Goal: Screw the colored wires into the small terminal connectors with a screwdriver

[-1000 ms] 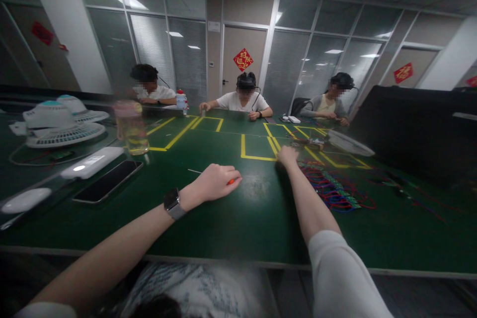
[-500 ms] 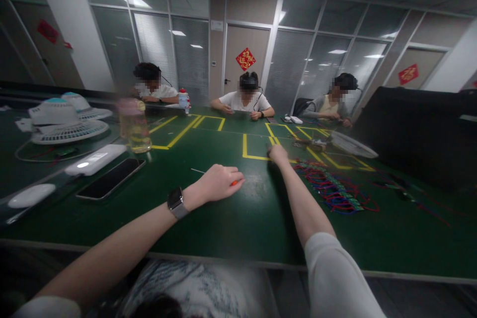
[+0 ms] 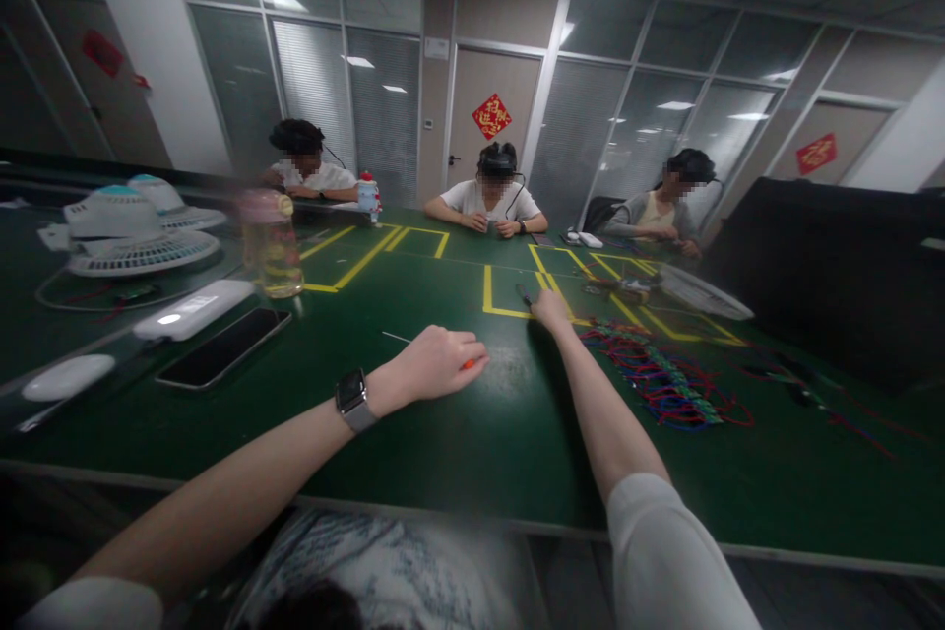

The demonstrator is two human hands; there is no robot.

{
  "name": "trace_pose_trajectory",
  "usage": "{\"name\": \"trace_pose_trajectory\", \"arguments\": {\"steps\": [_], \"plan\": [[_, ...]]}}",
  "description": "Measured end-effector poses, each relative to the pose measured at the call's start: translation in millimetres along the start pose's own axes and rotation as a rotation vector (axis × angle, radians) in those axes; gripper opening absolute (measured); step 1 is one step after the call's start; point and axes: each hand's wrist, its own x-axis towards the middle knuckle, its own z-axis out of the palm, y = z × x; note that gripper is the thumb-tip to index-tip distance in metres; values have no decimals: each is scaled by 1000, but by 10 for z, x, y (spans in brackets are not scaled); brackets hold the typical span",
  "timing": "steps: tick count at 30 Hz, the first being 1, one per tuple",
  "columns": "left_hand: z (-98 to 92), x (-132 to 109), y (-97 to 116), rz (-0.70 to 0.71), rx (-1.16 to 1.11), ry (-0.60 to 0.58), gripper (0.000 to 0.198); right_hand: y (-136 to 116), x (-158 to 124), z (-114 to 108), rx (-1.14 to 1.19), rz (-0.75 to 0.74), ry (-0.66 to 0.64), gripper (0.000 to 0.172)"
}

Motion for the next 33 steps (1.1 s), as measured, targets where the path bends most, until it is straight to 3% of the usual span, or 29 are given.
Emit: {"name": "trace_pose_trajectory", "arguments": {"steps": [2, 8, 14, 19, 24, 27, 30, 33], "plan": [[-20, 2, -2, -28, -12, 24, 29, -79, -21, 41, 24, -62, -15, 28], [-149, 30, -116, -176, -206, 217, 34, -513, -270, 212, 154, -349, -47, 20], [-257, 65, -313, -380, -538, 603, 30, -859, -848, 285, 317, -593, -87, 21], [-271, 103, -334, -438, -884, 846, 28, -850, -1321, 224, 491, -773, -167, 22], [-189, 129, -256, -455, -1201, 875, 25, -763, -1530, 183, 546, -779, -185, 20], [-117, 139, -219, -465, -1241, 860, 23, -779, -1580, 179, 581, -774, -214, 16], [-89, 145, -222, -425, -1274, 876, 8, -813, -1635, 182, 627, -784, -256, 14], [-121, 131, -261, -396, -1251, 900, 14, -824, -1688, 186, 662, -773, -276, 15]]}}
